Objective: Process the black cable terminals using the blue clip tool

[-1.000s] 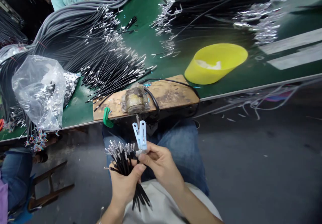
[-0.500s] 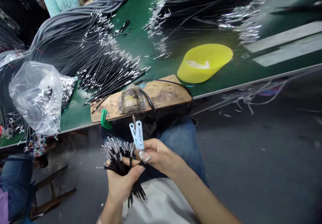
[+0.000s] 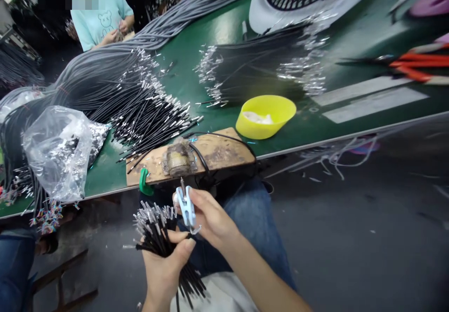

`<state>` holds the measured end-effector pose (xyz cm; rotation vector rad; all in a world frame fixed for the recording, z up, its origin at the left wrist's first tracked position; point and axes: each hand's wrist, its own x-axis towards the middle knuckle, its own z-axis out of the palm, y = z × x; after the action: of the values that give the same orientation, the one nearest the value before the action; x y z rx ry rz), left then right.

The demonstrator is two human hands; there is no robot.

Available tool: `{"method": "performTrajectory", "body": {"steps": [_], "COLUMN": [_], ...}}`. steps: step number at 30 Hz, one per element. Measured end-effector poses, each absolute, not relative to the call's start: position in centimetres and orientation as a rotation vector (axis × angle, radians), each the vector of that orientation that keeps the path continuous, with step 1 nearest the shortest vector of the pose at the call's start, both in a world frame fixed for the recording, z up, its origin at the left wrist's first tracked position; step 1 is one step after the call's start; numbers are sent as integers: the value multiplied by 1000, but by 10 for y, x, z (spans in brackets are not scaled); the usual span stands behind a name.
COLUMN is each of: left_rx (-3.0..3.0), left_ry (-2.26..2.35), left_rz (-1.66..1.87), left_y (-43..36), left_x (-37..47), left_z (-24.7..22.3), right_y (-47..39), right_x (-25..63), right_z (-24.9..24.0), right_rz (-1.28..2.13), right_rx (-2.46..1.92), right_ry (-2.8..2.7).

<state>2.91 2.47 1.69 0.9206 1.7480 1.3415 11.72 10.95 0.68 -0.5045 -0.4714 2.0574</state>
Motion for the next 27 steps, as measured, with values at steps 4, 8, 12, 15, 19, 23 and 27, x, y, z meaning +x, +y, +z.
{"method": "performTrajectory", "body": {"steps": [4, 8, 12, 15, 19, 23, 27], "left_rx": [885, 880, 938, 894, 722, 654, 592], "left_ry": [1712, 1724, 1704, 1591, 1493, 1538, 1601], "left_rz": [1343, 1287, 1229, 1038, 984, 1128, 1135], "left_y": [27, 17, 12, 14, 11, 3, 3], "left_x": [33, 29, 14, 2, 4, 14, 14], "left_z": [18, 11, -2, -9, -10, -8, -11], "right_y": [106, 102, 89, 78, 70, 69, 69], "right_x": [117, 124, 137, 144, 146, 145, 145], "right_z": [-4, -25, -42, -44, -33, -23, -20], "right_rz": [2140, 2157, 2043, 1973, 1807, 1457, 1143], "right_rx": [-480, -535, -618, -617, -584, -718, -880], "right_ry": [-320, -250, -436, -733, -1014, -1283, -1349]}}
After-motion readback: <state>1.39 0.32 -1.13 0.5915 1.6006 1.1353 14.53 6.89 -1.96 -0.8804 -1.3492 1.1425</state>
